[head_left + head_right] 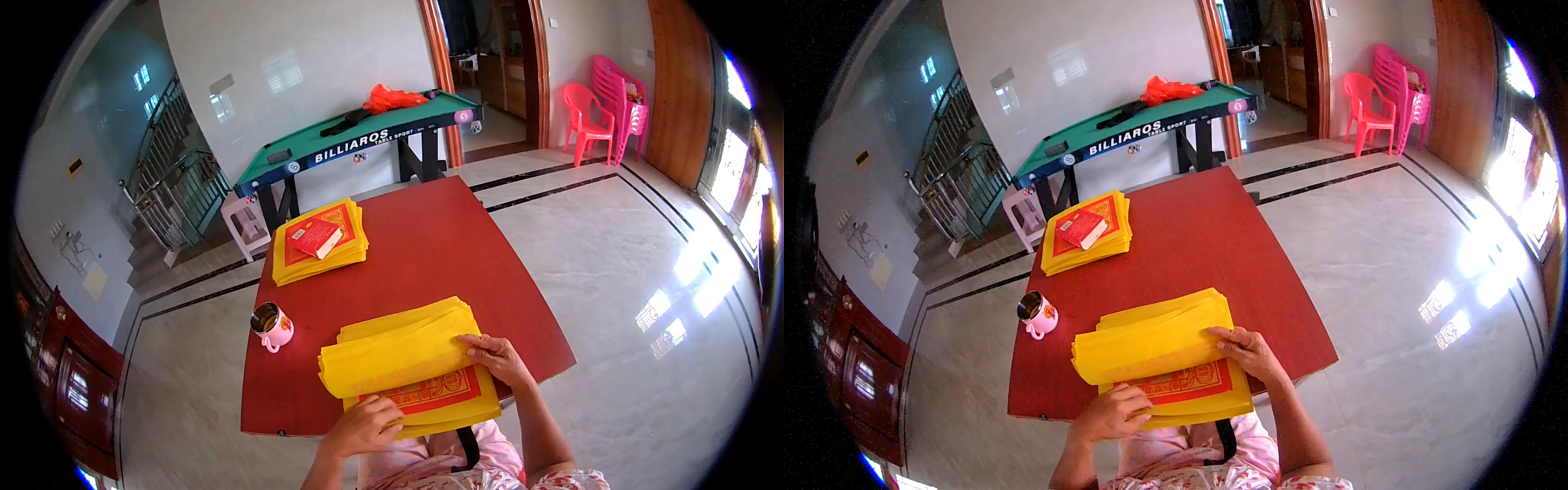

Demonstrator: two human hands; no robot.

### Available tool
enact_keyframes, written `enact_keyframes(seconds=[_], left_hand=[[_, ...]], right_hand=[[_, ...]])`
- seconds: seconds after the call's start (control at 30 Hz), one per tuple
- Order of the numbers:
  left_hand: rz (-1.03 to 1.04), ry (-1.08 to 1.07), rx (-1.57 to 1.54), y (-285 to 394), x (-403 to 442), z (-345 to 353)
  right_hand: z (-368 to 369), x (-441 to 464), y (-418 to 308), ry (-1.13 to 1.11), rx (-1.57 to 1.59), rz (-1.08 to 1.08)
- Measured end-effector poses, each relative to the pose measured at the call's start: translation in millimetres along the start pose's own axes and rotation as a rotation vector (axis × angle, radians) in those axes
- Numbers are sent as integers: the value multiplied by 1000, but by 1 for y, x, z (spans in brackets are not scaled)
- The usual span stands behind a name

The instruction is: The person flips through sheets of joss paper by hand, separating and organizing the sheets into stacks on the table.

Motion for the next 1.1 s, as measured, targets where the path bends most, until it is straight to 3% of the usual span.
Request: enact_keyframes(seconds=[0.4, 0.57, 0.9, 1.1], left_hand=[[-4, -79, 94, 6, 3, 3], [-116, -99, 153, 2, 3, 2], [-126, -77, 54, -16, -16, -7], [-224, -226, 151, -15, -22, -15]], right_hand=[[4, -2, -5, -53, 72, -10], [3, -2, -3, -36, 57, 10], [1, -2, -2, 6, 16, 33], [0, -2, -3, 34, -48, 78]])
Point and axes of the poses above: each hand's wrist, its own x-axis towards the middle knuckle, its own z-axis out of the palm, y = z × x, the point moved 8 cm from there along x, towards the middle knuckle, and after that the axes turned 15 degrees about z, right-handed, at the moved point
